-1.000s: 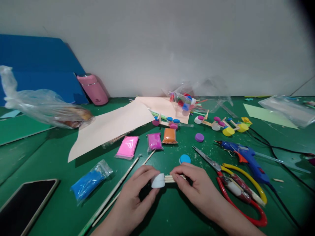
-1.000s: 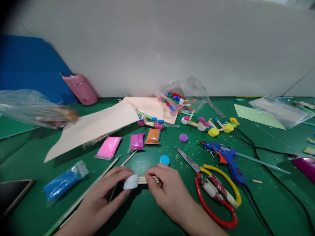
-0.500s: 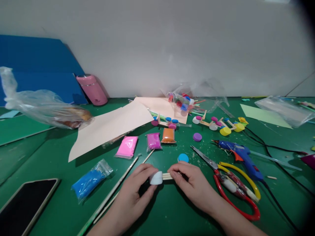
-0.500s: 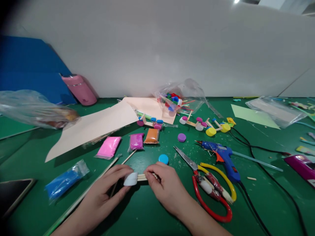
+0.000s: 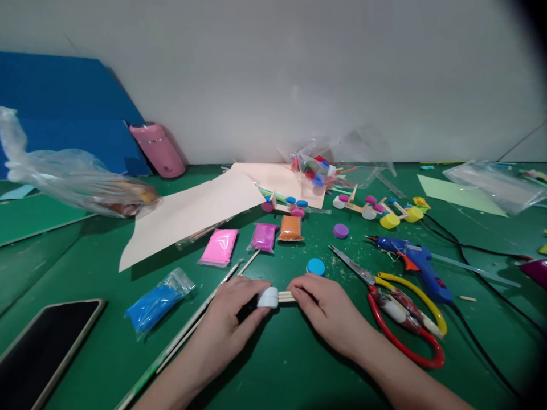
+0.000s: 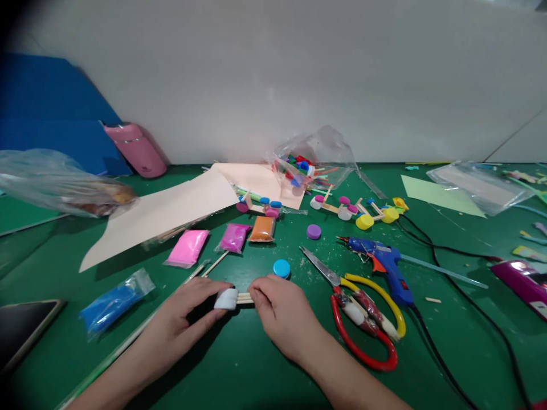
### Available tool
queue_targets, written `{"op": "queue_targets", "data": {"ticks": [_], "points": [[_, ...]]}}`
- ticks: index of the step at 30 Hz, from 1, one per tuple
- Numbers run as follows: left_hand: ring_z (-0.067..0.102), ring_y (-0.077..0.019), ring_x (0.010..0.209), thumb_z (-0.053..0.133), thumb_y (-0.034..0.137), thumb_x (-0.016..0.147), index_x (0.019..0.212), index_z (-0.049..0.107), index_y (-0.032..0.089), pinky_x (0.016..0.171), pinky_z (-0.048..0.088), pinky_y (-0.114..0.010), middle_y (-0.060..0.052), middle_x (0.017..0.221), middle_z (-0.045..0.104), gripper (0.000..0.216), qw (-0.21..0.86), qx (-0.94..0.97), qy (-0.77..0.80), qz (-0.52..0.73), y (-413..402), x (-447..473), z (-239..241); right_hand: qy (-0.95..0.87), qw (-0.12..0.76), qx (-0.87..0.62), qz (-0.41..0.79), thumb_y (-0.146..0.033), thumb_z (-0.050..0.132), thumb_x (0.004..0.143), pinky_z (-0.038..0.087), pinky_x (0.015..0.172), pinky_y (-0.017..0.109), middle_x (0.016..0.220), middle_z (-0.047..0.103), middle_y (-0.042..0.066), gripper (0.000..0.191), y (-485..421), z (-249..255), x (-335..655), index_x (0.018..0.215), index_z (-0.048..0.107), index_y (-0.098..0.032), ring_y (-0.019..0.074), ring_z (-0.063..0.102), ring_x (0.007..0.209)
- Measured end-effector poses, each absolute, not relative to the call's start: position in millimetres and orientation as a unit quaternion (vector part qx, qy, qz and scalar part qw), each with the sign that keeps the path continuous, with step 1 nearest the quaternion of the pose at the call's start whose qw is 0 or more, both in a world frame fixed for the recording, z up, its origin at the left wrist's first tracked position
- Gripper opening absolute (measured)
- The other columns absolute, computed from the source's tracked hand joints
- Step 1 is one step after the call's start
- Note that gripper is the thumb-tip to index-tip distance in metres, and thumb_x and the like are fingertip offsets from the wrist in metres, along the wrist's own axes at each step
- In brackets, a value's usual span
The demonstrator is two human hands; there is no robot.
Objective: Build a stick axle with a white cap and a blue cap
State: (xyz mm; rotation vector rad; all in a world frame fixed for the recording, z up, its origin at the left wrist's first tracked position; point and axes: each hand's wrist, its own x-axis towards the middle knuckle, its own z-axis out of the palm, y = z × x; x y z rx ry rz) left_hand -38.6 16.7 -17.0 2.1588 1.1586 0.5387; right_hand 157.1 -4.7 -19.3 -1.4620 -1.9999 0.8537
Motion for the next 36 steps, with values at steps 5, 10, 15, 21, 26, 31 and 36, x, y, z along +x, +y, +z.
{"op": "queue_targets", "data": {"ticks": [5,10,15,21,26,31,36], "points": [[0.052,-0.0184,0.092,0.05,0.025,0.081,0.102,0.056,0.026,0.082,0.039,-0.033,-0.001,0.098,0.062,0.022,0.316,0.815,0.444,0.2,17.0,-38.7,-15.8,-0.743,0.25,-0.543,0.301,-0.018,0.037,0.089,0.036,0.063,0.023,0.08,0.059,0.001,0.02,-7.4,-19.6,156.1,0.084,0.055,-0.019,0.0137,0.052,0.073],[0.053,-0.0177,0.09,0.051,0.024,0.08,0.101,0.056,0.026,0.082,0.039,-0.031,0.0,0.096,0.062,0.021,0.321,0.813,0.443,0.198,17.4,-39.1,-14.0,-0.743,0.233,-0.552,0.297,-0.02,0.036,0.089,0.036,0.063,0.023,0.079,0.059,0.001,0.02,-7.5,-19.0,156.0,0.084,0.055,-0.02,0.014,0.052,0.072],[0.052,-0.017,0.087,0.051,0.024,0.081,0.1,0.056,0.026,0.079,0.04,-0.03,0.0,0.093,0.062,0.02,0.326,0.816,0.435,0.197,16.9,-38.7,-12.3,-0.744,0.224,-0.556,0.295,-0.02,0.037,0.089,0.036,0.063,0.023,0.078,0.059,0.001,0.02,-6.9,-18.5,155.6,0.084,0.056,-0.02,0.014,0.052,0.072],[0.052,-0.0176,0.087,0.049,0.024,0.082,0.1,0.056,0.026,0.078,0.039,-0.03,0.0,0.093,0.061,0.02,0.322,0.819,0.435,0.192,16.1,-38.0,-12.2,-0.74,0.227,-0.561,0.294,-0.02,0.037,0.089,0.037,0.064,0.024,0.081,0.06,0.001,0.019,-6.5,-19.2,154.1,0.085,0.056,-0.02,0.0142,0.053,0.073],[0.052,-0.0176,0.088,0.049,0.023,0.081,0.1,0.056,0.026,0.078,0.039,-0.03,0.0,0.093,0.062,0.02,0.321,0.822,0.43,0.192,16.9,-38.8,-13.4,-0.741,0.222,-0.568,0.281,-0.02,0.037,0.089,0.037,0.063,0.024,0.079,0.06,0.001,0.02,-8.2,-19.7,152.1,0.084,0.056,-0.02,0.0146,0.053,0.072],[0.052,-0.0187,0.088,0.049,0.025,0.082,0.101,0.056,0.025,0.078,0.04,-0.031,-0.002,0.094,0.062,0.02,0.313,0.825,0.432,0.188,16.9,-38.7,-12.6,-0.746,0.222,-0.566,0.272,-0.018,0.037,0.088,0.037,0.063,0.023,0.079,0.06,0.002,0.02,-9.1,-20.3,151.6,0.084,0.056,-0.019,0.0145,0.053,0.072],[0.053,-0.0194,0.087,0.048,0.025,0.082,0.099,0.057,0.025,0.078,0.04,-0.033,-0.003,0.093,0.063,0.02,0.299,0.834,0.423,0.19,16.7,-38.4,-13.8,-0.747,0.22,-0.567,0.268,-0.018,0.037,0.088,0.037,0.063,0.023,0.079,0.06,0.002,0.02,-7.7,-20.9,152.5,0.084,0.057,-0.019,0.0141,0.053,0.071]]}}
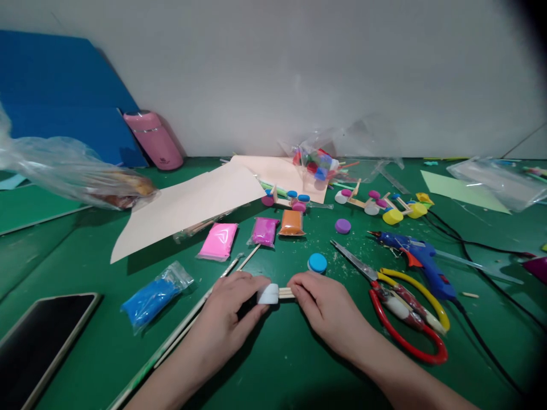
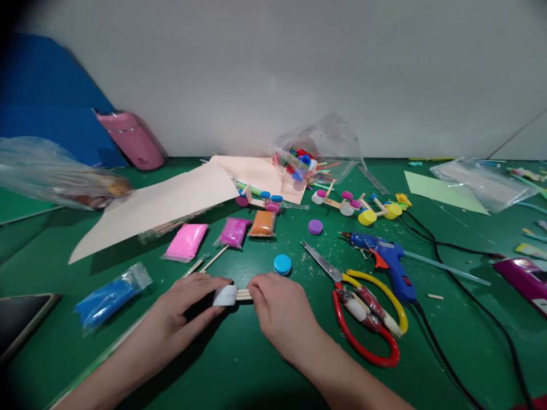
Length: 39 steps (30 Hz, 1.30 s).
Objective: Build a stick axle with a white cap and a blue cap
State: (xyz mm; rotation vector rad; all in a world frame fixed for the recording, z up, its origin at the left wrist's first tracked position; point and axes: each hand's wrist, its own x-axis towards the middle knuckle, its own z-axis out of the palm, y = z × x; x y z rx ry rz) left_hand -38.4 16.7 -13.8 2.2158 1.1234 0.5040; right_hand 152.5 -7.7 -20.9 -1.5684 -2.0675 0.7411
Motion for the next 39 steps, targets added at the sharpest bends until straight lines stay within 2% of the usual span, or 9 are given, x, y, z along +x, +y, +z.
{"op": "queue_targets", "data": {"ticks": [16,33,39], "points": [[0.051,-0.0193,0.095,0.045,0.02,0.083,0.105,0.053,0.024,0.084,0.039,-0.032,-0.004,0.102,0.06,0.024,0.275,0.848,0.41,0.193,11.6,-36.8,-14.3,-0.753,0.203,-0.573,0.253,-0.02,0.035,0.09,0.037,0.064,0.024,0.079,0.06,0.003,0.022,-8.3,-19.6,150.5,0.085,0.056,-0.019,0.0152,0.053,0.073],[0.054,-0.0193,0.092,0.046,0.02,0.082,0.103,0.055,0.023,0.082,0.043,-0.031,-0.004,0.099,0.061,0.023,0.269,0.846,0.417,0.197,13.4,-35.7,-17.1,-0.752,0.199,-0.582,0.238,-0.019,0.035,0.089,0.037,0.062,0.024,0.078,0.061,0.003,0.022,-7.7,-18.4,147.6,0.083,0.057,-0.019,0.0153,0.054,0.071],[0.054,-0.0189,0.093,0.046,0.02,0.082,0.103,0.055,0.023,0.085,0.041,-0.032,-0.004,0.1,0.061,0.023,0.267,0.847,0.414,0.197,12.6,-36.4,-16.2,-0.751,0.193,-0.585,0.238,-0.02,0.035,0.09,0.037,0.061,0.024,0.078,0.061,0.003,0.023,-8.0,-17.9,147.5,0.084,0.057,-0.019,0.0154,0.054,0.071]]}}
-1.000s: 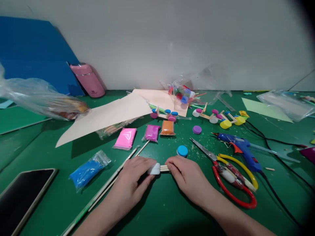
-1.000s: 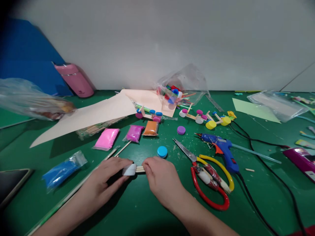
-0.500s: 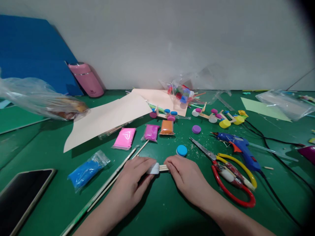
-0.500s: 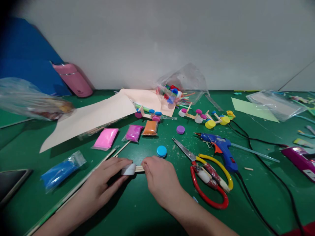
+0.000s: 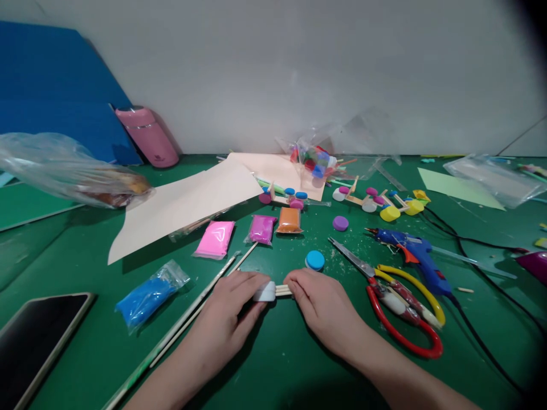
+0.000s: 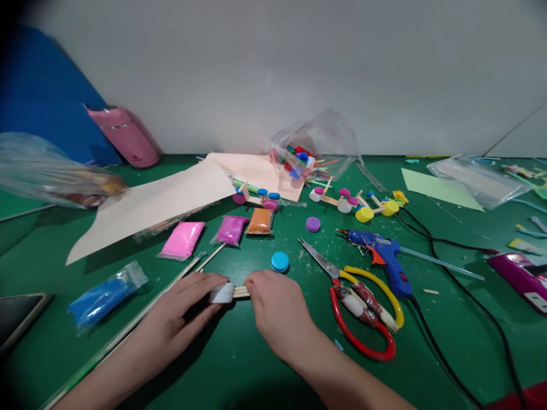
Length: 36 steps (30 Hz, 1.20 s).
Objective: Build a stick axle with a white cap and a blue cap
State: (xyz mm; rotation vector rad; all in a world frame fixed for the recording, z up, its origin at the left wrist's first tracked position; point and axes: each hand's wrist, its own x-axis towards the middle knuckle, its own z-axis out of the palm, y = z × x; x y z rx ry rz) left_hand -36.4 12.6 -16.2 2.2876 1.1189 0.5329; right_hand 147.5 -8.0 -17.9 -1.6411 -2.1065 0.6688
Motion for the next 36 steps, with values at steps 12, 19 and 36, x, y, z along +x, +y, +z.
{"op": "queue_targets", "data": {"ticks": [12,19,36], "points": [[0.053,-0.0201,0.094,0.045,0.021,0.083,0.105,0.053,0.023,0.085,0.041,-0.033,-0.005,0.102,0.06,0.024,0.262,0.85,0.415,0.19,13.3,-37.2,-17.9,-0.751,0.194,-0.585,0.237,-0.02,0.034,0.09,0.036,0.062,0.023,0.079,0.061,0.003,0.023,-8.0,-18.1,148.6,0.085,0.056,-0.019,0.0149,0.054,0.072],[0.053,-0.0198,0.094,0.046,0.021,0.082,0.103,0.054,0.023,0.086,0.04,-0.033,-0.004,0.101,0.06,0.023,0.261,0.849,0.418,0.188,12.8,-37.5,-17.4,-0.75,0.197,-0.575,0.26,-0.024,0.036,0.089,0.036,0.064,0.025,0.081,0.061,0.002,0.021,-10.1,-15.0,149.0,0.087,0.056,-0.02,0.0157,0.054,0.074],[0.05,-0.018,0.095,0.045,0.019,0.084,0.105,0.05,0.025,0.084,0.039,-0.031,-0.002,0.102,0.058,0.023,0.279,0.846,0.411,0.193,12.8,-38.6,-19.8,-0.775,0.201,-0.541,0.259,-0.024,0.046,0.086,0.037,0.07,0.026,0.083,0.059,0.002,0.016,-9.0,-21.9,150.8,0.094,0.059,-0.021,0.0164,0.051,0.079]]}}
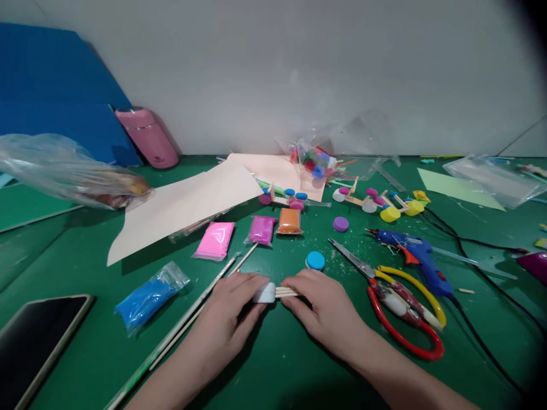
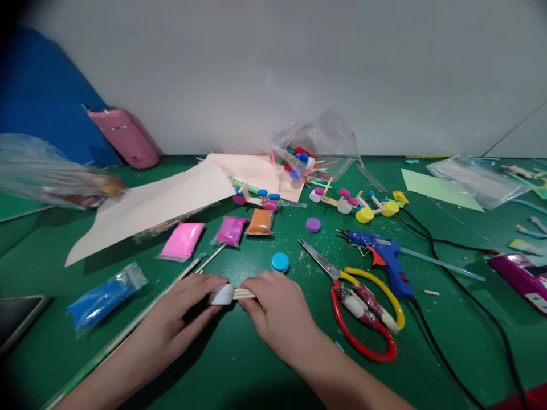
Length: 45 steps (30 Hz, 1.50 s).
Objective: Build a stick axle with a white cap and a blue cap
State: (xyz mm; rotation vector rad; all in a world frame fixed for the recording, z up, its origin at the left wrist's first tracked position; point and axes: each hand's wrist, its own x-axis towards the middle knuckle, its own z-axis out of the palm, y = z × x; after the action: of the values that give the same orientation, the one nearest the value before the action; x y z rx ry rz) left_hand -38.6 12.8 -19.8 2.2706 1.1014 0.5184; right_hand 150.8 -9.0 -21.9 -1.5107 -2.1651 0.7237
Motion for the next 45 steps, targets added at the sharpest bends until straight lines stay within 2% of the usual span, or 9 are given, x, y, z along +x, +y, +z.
{"op": "queue_targets", "data": {"ticks": [8,16,45], "points": [[0.049,-0.0181,0.096,0.045,0.019,0.084,0.107,0.05,0.025,0.086,0.038,-0.032,-0.003,0.104,0.057,0.024,0.291,0.843,0.41,0.19,14.4,-38.9,-20.6,-0.754,0.232,-0.556,0.261,-0.024,0.048,0.085,0.038,0.069,0.027,0.086,0.049,0.002,0.016,-11.9,-22.1,150.4,0.093,0.061,-0.024,0.0165,0.048,0.082],[0.05,-0.0175,0.096,0.045,0.019,0.084,0.107,0.051,0.026,0.085,0.038,-0.031,-0.001,0.103,0.058,0.024,0.29,0.844,0.408,0.193,13.0,-39.1,-19.0,-0.741,0.231,-0.579,0.248,-0.025,0.05,0.083,0.037,0.065,0.027,0.078,0.042,0.001,0.015,-15.0,-21.4,148.6,0.091,0.063,-0.025,0.0162,0.045,0.077],[0.054,-0.019,0.093,0.045,0.021,0.083,0.102,0.055,0.024,0.083,0.041,-0.032,-0.004,0.1,0.062,0.022,0.286,0.842,0.411,0.203,14.1,-37.8,-14.5,-0.749,0.223,-0.574,0.244,-0.027,0.047,0.085,0.036,0.065,0.026,0.077,0.042,0.001,0.017,-15.4,-18.7,148.3,0.089,0.063,-0.024,0.0156,0.044,0.076]]}}
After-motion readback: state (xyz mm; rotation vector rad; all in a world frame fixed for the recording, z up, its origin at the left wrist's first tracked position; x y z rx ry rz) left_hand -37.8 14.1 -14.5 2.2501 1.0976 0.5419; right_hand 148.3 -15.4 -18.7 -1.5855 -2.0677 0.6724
